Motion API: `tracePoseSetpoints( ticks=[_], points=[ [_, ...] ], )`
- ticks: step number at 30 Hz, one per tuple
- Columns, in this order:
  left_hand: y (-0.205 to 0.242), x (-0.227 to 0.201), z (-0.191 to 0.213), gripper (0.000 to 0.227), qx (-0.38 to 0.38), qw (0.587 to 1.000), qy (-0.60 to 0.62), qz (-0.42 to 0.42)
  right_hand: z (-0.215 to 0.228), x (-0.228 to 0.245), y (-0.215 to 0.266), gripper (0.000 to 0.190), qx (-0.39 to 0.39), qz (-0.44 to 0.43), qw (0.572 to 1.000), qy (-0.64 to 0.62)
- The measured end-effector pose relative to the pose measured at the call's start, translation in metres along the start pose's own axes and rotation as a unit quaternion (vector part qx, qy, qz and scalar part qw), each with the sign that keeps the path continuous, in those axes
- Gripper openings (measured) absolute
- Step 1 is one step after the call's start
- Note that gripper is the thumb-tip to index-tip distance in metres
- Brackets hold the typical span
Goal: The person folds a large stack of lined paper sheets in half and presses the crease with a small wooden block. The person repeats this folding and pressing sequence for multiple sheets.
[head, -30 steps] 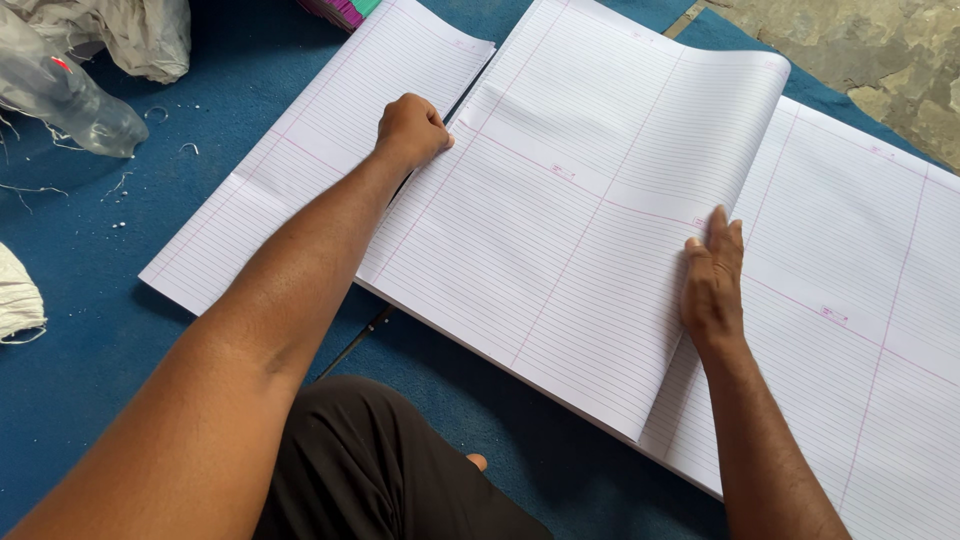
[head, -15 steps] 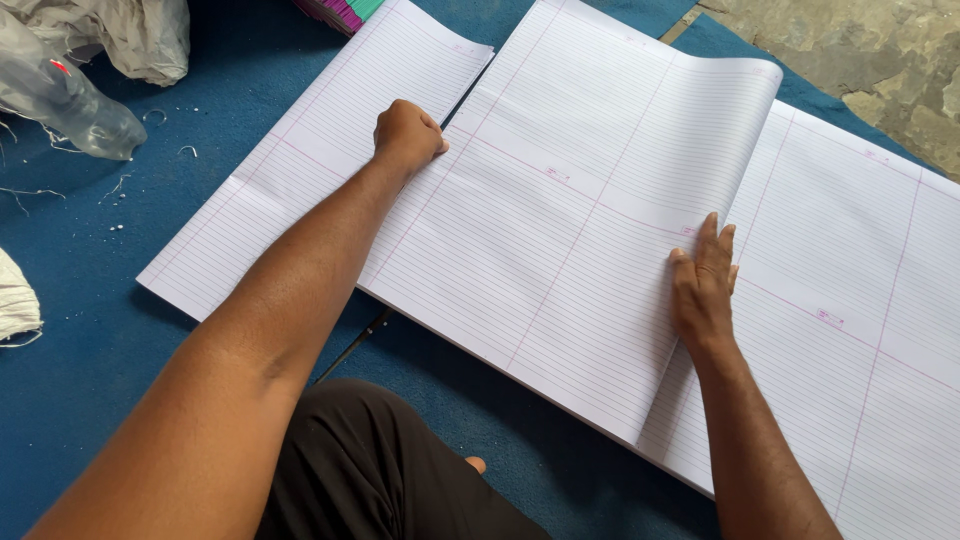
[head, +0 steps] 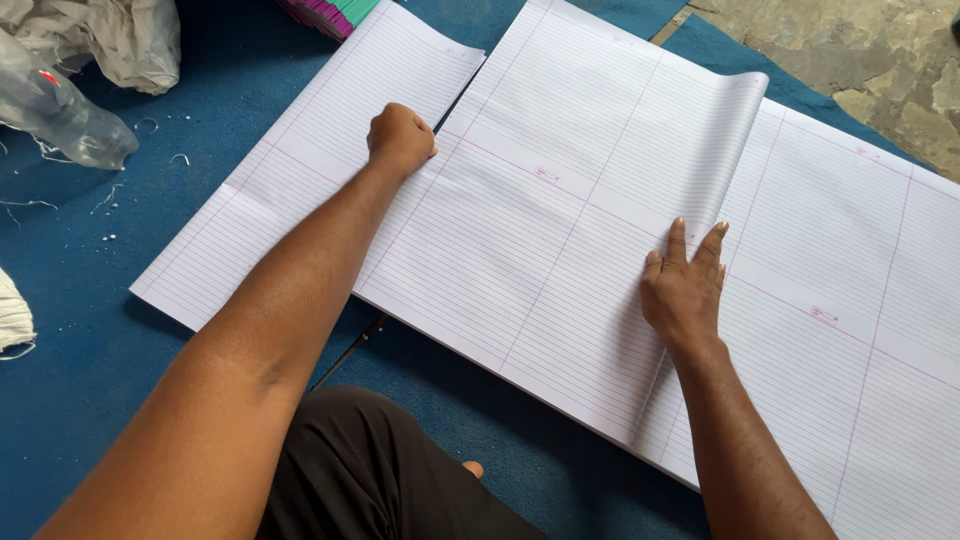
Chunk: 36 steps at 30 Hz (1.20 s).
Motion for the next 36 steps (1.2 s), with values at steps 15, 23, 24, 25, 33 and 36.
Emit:
tracePoseSetpoints(
  ticks=[15, 23, 24, 25, 33, 36],
  points=[
    [0.19, -0.105, -0.126, 0.055, 0.122, 0.882, -0.323, -0.321, -0.007, -0.007, -0.003, 0.065, -0.005, -0.007, 1.0, 0.019],
    [0.239, -0.126, -0.113, 0.103, 0.213, 0.875, -0.373, -0.225, -0.002, -0.005, -0.002, 0.065, -0.012, 0.005, 1.0, 0.022],
    [0.24, -0.128, -0.114, 0.104, 0.218, 0.875, -0.379, -0.208, 0.0, -0.004, -0.001, 0.065, -0.009, -0.001, 1.0, 0.013],
    [0.241, -0.129, -0.116, 0.106, 0.223, 0.875, -0.385, -0.191, 0.002, -0.005, -0.001, 0.065, -0.006, -0.007, 1.0, 0.003],
    [0.242, -0.141, -0.124, 0.11, 0.226, 0.877, -0.399, -0.145, 0.04, -0.041, 0.024, 0.073, -0.04, 0.045, 0.975, -0.213],
    [0.238, -0.141, -0.128, 0.112, 0.228, 0.878, -0.394, -0.15, 0.051, -0.082, 0.04, 0.065, -0.027, 0.017, 0.985, -0.167]
  ],
)
Point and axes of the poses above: each hand's wrist, its own y-axis away from the middle knuckle, its own z-axis out of the back of the hand, x = y × z, the point moved 7 cm from there along -y, towards the middle knuckle, and after that the axes turned 11 degrees about z, right-handed, at the moved point
